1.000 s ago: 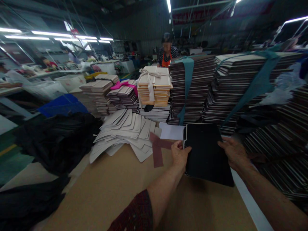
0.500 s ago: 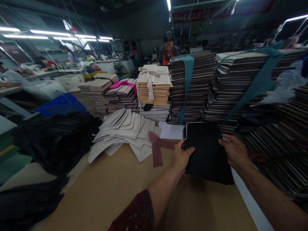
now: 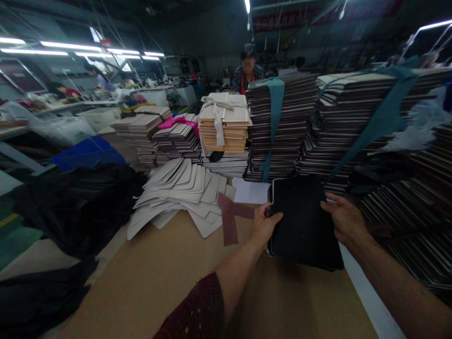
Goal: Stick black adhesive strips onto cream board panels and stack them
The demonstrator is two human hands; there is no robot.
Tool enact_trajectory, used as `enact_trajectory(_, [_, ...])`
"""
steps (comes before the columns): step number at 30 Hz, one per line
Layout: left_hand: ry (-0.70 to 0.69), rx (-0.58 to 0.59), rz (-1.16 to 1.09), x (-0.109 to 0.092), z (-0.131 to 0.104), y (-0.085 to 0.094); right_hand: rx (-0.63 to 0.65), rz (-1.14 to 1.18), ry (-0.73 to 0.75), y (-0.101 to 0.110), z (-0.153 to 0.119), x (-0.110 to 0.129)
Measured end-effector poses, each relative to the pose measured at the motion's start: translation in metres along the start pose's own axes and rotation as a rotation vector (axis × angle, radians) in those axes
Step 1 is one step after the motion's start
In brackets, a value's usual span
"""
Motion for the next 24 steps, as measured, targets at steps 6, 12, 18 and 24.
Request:
enact_trajectory(6, [-0.002, 0.009, 0.023, 0.002, 0.001, -0.001, -0.024, -0.057, 0.01, 0.001, 0.005, -0.004])
enact_trajectory(12, [-0.018, 0.0, 0.048, 0.0, 0.001, -0.002, -0.037, -0.226, 0.094, 0.001, 0.006, -0.007])
enact_trajectory(18, [-0.04, -0.031, 0.08, -0.004, -0.002, -0.003, -0.109, -0.583, 0.224, 0.005, 0.0, -0.002])
enact_trajectory(24, [-0.037, -0.046, 0.047, -0.011, -0.004, -0.005, -0.025, -0.894, 0.583, 0.003, -0.008, -0.006])
Point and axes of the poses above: each hand's wrist, its own z-axis towards the middle knuckle, its own y-axis out of the back of the hand, x = y × z, the point moved 2 cm from there along z, towards the middle knuckle, and after that the axes turned 3 degrees about -y, right-handed, at the moved point
